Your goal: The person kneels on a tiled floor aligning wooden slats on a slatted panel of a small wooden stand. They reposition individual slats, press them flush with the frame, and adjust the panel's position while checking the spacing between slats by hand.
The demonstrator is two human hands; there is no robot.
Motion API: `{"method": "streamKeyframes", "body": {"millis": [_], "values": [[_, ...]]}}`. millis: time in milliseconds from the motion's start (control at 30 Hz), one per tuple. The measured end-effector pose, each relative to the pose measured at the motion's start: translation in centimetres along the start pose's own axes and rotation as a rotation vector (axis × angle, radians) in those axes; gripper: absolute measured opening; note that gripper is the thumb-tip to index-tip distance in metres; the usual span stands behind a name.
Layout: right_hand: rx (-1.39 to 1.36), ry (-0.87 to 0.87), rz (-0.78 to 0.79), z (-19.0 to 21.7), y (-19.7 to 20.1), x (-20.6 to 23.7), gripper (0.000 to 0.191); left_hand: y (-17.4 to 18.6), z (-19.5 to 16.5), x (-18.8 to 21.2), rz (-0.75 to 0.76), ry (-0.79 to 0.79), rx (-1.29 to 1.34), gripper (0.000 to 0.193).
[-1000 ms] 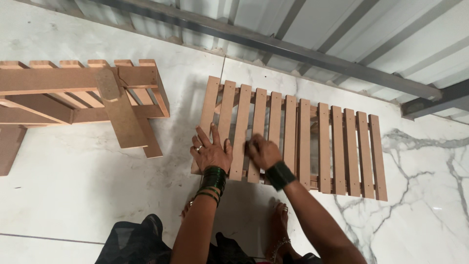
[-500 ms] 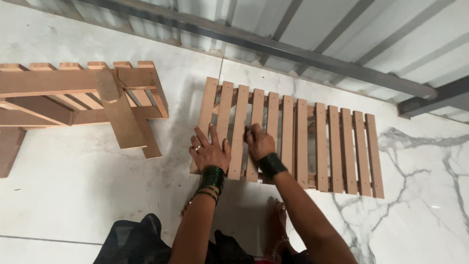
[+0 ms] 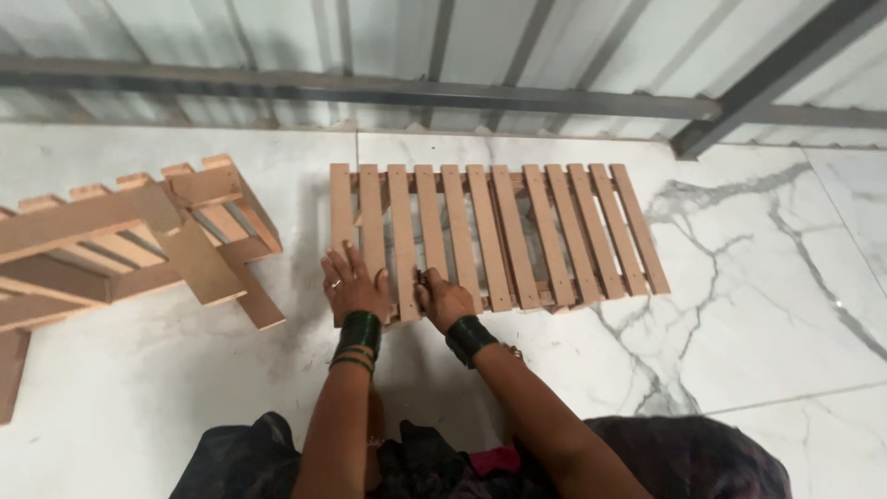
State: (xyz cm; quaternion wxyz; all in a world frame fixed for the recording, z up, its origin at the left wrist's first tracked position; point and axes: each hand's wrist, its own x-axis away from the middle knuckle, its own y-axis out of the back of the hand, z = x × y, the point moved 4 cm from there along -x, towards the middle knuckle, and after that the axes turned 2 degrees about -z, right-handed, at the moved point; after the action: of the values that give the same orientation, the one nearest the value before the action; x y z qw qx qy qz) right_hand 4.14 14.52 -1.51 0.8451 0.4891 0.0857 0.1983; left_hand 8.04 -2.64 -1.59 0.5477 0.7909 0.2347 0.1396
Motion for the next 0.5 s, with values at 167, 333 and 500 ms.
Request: {"method": "streamKeyframes", "body": {"millis": [167,333,500], "values": [[-0.001,-0.021,0.005,0.9,0.8,-0.2,0.035,1.6,0.2,0.3,-0.010,-0.151,-0.046,0.096],[-0.050,0.001,-0.006,1.8,1.3,0.1,0.039,2.1,0.3,0.3,0.245,-0.190,-0.201,0.106],[-0.059,0.036,-0.019,2.5,1.5,0.3,0.041,3.2,1.4,0.7,0.357,-0.187,-0.119,0.103]]}}
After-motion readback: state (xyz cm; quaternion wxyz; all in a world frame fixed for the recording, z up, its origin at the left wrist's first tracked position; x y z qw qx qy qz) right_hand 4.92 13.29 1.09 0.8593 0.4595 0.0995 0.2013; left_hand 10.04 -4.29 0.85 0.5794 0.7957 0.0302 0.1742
